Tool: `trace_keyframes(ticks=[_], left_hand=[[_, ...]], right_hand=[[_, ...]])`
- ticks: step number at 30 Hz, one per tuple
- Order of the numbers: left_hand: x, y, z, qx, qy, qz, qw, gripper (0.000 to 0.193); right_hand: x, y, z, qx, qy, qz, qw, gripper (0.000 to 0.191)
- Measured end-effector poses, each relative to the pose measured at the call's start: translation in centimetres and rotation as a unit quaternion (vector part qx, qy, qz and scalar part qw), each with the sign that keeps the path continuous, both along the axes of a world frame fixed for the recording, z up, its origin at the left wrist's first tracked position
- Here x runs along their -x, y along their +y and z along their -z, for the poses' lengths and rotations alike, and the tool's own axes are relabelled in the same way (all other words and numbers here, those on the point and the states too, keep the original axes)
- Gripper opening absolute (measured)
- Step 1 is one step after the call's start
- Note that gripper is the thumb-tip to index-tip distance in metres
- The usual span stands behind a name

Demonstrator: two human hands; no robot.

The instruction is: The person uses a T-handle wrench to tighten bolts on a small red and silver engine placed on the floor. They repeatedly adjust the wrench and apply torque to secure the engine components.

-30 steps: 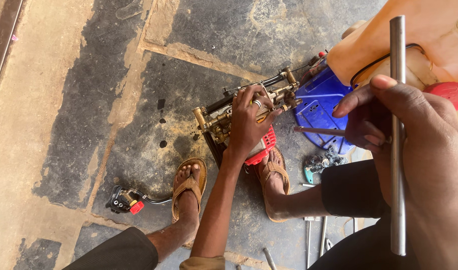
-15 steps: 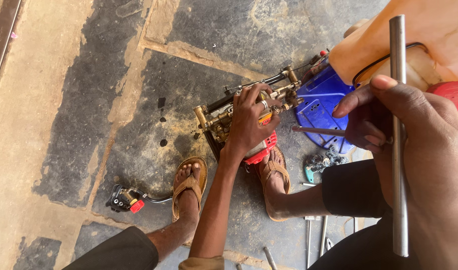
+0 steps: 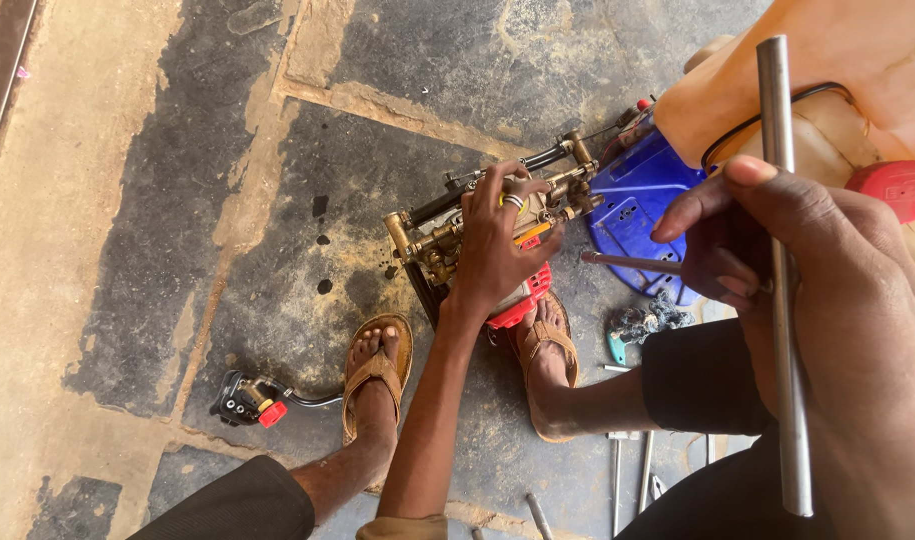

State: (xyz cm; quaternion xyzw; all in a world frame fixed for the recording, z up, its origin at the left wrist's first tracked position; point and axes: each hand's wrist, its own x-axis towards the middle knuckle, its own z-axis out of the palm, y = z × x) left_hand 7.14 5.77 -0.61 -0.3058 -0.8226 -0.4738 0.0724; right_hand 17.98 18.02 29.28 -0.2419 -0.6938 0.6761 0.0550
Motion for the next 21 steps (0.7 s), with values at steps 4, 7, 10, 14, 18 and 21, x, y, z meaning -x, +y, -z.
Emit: trace_keyframes(ticks=[4, 7, 10, 14, 18, 21], left_hand=[[-0.3, 0.4, -0.4, 0.005, -0.025, -0.020, 0.999, 0.034], [0.0, 0.1, -0.6, 0.041, -0.010, 0.017, 0.999, 0.023], [0.1, 0.0, -0.4, 0.032, -0.023, 0.021, 0.999, 0.041], [-0.2, 0.7, 0.0, 0.018, -0.029, -0.028, 0.999, 0.031], [0.1, 0.2, -1.3, 0.055, -0.013, 0.035, 0.998, 0.023], [0.2, -1.3, -4.1, 0.046, -0.010, 0.097, 0.994, 0.047]], right_hand=[[0.0, 0.0, 0.0, -0.005, -0.002, 0.000, 1.000, 0.043], [0.0, 0.0, 0.1, -0.001, 0.000, -0.005, 1.000, 0.044], [0.0, -0.1, 0.2, -0.008, -0.009, -0.003, 1.000, 0.044], [0.0, -0.1, 0.3, 0.011, 0.001, -0.001, 1.000, 0.042], [0.0, -0.2, 0.4, 0.000, -0.010, 0.004, 1.000, 0.041], [0.2, -0.4, 0.8, -0.002, -0.010, -0.004, 1.000, 0.042]])
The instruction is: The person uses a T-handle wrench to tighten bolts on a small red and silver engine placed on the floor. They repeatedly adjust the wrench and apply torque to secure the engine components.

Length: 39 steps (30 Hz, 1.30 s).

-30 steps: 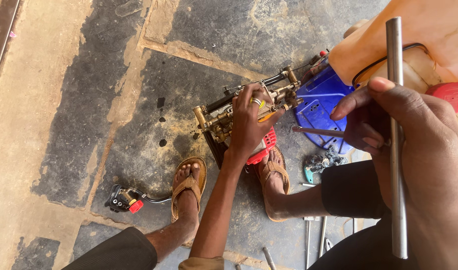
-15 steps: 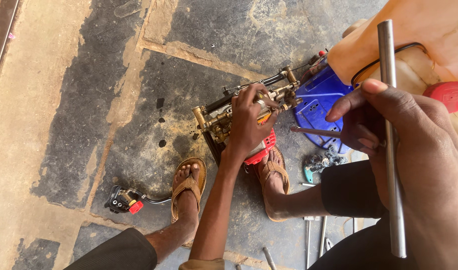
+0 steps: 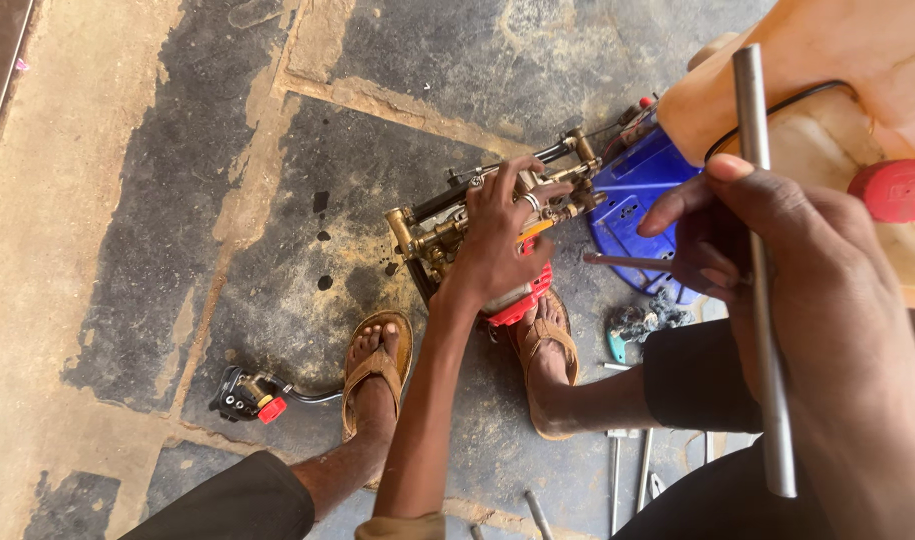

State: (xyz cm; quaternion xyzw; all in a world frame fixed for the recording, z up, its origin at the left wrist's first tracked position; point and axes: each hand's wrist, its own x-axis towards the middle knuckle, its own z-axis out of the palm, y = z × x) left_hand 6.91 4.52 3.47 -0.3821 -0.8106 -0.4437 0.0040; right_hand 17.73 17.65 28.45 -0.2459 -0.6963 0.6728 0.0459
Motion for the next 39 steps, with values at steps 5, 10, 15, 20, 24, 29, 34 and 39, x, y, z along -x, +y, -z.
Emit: trace_keyframes(ticks=[5, 10, 15, 20, 24, 29, 34, 39], left_hand=[[-2.2, -0.3, -6.3, -0.088, -0.041, 0.243, 0.965, 0.054], [-3.0, 0.2, -9.7, -0.039, -0.130, 0.183, 0.974, 0.022], [-0.1, -6.4, -9.7, -0.263, -0.123, 0.115, 0.950, 0.017], [1.4, -11.6, -10.1, -0.239, -0.191, 0.005, 0.952, 0.013], [1.3, -12.4, -9.3, -0.222, -0.234, -0.046, 0.945, 0.008], [1.9, -11.3, -6.1, -0.234, -0.263, -0.036, 0.935, 0.011], [1.4, -9.3, -3.4, -0.199, -0.299, -0.048, 0.932, 0.011], [0.9, -8.0, -2.3, -0.168, -0.302, -0.104, 0.933, 0.009]], right_hand=[[0.4, -0.6, 0.4, 0.029, 0.022, 0.023, 0.999, 0.049], [0.5, -1.6, 0.2, 0.096, 0.057, -0.002, 0.994, 0.048], [4.3, 1.6, 0.0, -0.400, 0.132, -0.314, 0.851, 0.024], [10.8, 3.3, 7.2, -0.527, -0.011, -0.481, 0.700, 0.056], [13.4, 3.5, 12.8, -0.549, -0.065, -0.513, 0.657, 0.050], [14.5, 4.2, 16.1, -0.571, 0.039, -0.520, 0.634, 0.035], [14.5, 4.3, 16.5, -0.557, 0.004, -0.510, 0.655, 0.018], [14.9, 4.0, 16.4, -0.644, -0.095, -0.494, 0.576, 0.032]])
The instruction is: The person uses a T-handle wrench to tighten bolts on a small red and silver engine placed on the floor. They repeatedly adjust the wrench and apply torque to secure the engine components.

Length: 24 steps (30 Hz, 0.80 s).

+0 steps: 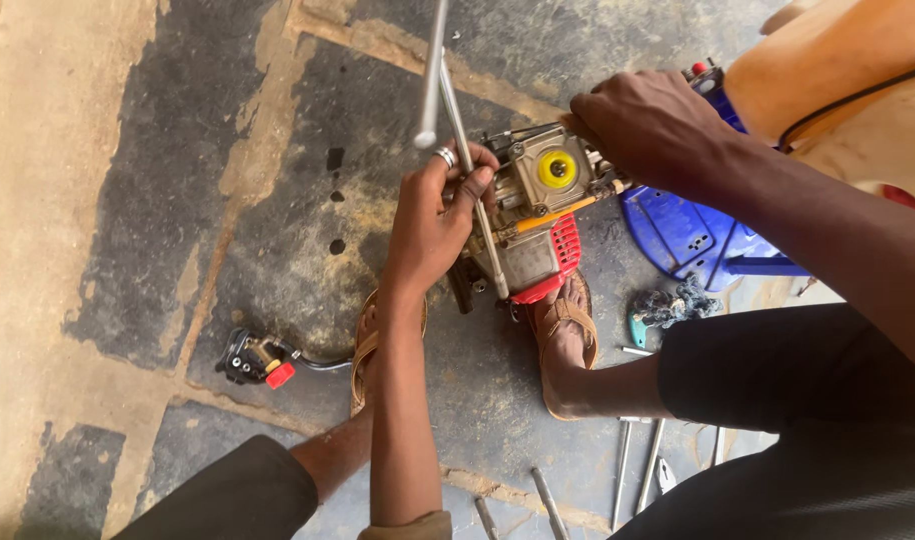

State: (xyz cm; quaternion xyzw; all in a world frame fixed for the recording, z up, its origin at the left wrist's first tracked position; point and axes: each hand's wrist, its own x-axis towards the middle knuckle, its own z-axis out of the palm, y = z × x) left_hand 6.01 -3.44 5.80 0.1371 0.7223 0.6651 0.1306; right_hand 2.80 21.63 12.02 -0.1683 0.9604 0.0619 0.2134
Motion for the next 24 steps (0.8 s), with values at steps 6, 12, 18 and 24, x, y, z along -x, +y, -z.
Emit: trace_keyframes(ticks=[6, 12, 18, 24], left_hand=[[-0.1, 0.6, 0.5, 0.056, -0.012, 0.002, 0.998, 0.012], [-0.2, 0.7, 0.2, 0.063, -0.015, -0.020, 0.998, 0.010], [-0.5, 0.7, 0.0, 0.059, -0.015, -0.024, 0.998, 0.009], [-0.3, 0.6, 0.2, 0.056, -0.023, -0.025, 0.998, 0.009]], right_hand=[[0.6, 0.7, 0.8, 0.207, 0.001, -0.010, 0.978, 0.015], [0.6, 1.1, 1.7, 0.212, 0.004, -0.014, 0.977, 0.025], [0.9, 1.5, 2.1, 0.115, 0.012, -0.019, 0.993, 0.034], [1.3, 1.7, 2.7, 0.121, 0.019, -0.039, 0.992, 0.033]])
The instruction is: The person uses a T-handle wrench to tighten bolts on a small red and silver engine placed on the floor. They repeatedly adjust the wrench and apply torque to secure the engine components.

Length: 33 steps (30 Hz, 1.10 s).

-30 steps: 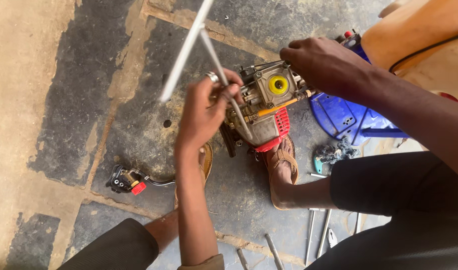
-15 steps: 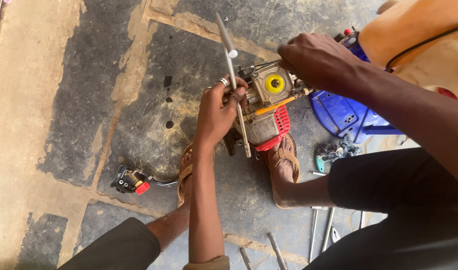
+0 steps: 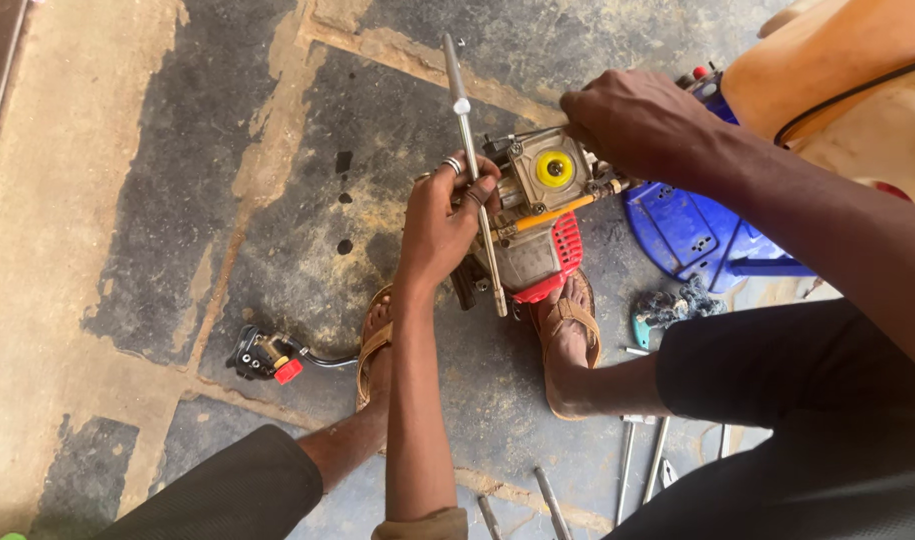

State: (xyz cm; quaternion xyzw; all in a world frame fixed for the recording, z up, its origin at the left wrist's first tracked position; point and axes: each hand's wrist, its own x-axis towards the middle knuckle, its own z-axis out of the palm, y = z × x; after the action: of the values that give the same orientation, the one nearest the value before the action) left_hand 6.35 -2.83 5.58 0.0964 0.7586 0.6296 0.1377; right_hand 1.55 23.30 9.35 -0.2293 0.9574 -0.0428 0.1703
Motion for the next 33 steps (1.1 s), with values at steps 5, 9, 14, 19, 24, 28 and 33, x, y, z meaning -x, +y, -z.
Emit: trace_keyframes(ticks=[5, 9, 14, 19, 24, 28, 33], left_hand=[[0.1, -0.1, 0.2, -0.010, -0.004, 0.004, 1.000, 0.009], [0.1, -0.1, 0.3, -0.009, -0.009, 0.005, 1.000, 0.009], [0.1, -0.1, 0.2, -0.008, -0.010, 0.003, 1.000, 0.008], [0.1, -0.1, 0.4, -0.003, -0.015, 0.001, 1.000, 0.009], [0.2, -0.1, 0.8, -0.007, -0.020, 0.004, 1.000, 0.010], [0.3, -0.1, 1.0, 0.009, -0.002, 0.014, 1.000, 0.011], [0.2, -0.2, 0.9, -0.011, -0.026, 0.008, 1.000, 0.010]], right_hand=[[0.0, 0.0, 0.1, 0.078, 0.036, -0.040, 0.995, 0.026], [0.4, -0.2, 0.0, 0.013, -0.006, 0.005, 1.000, 0.029], [0.6, -0.1, -0.3, 0.014, -0.028, 0.018, 0.999, 0.033], [0.5, -0.2, 0.3, 0.061, -0.020, 0.011, 0.998, 0.022], [0.7, 0.0, 0.8, 0.070, 0.006, -0.008, 0.998, 0.031], [0.6, 0.0, 0.8, -0.052, -0.030, 0.056, 0.997, 0.038], [0.6, -0.2, 0.7, 0.024, -0.039, 0.037, 0.998, 0.026]])
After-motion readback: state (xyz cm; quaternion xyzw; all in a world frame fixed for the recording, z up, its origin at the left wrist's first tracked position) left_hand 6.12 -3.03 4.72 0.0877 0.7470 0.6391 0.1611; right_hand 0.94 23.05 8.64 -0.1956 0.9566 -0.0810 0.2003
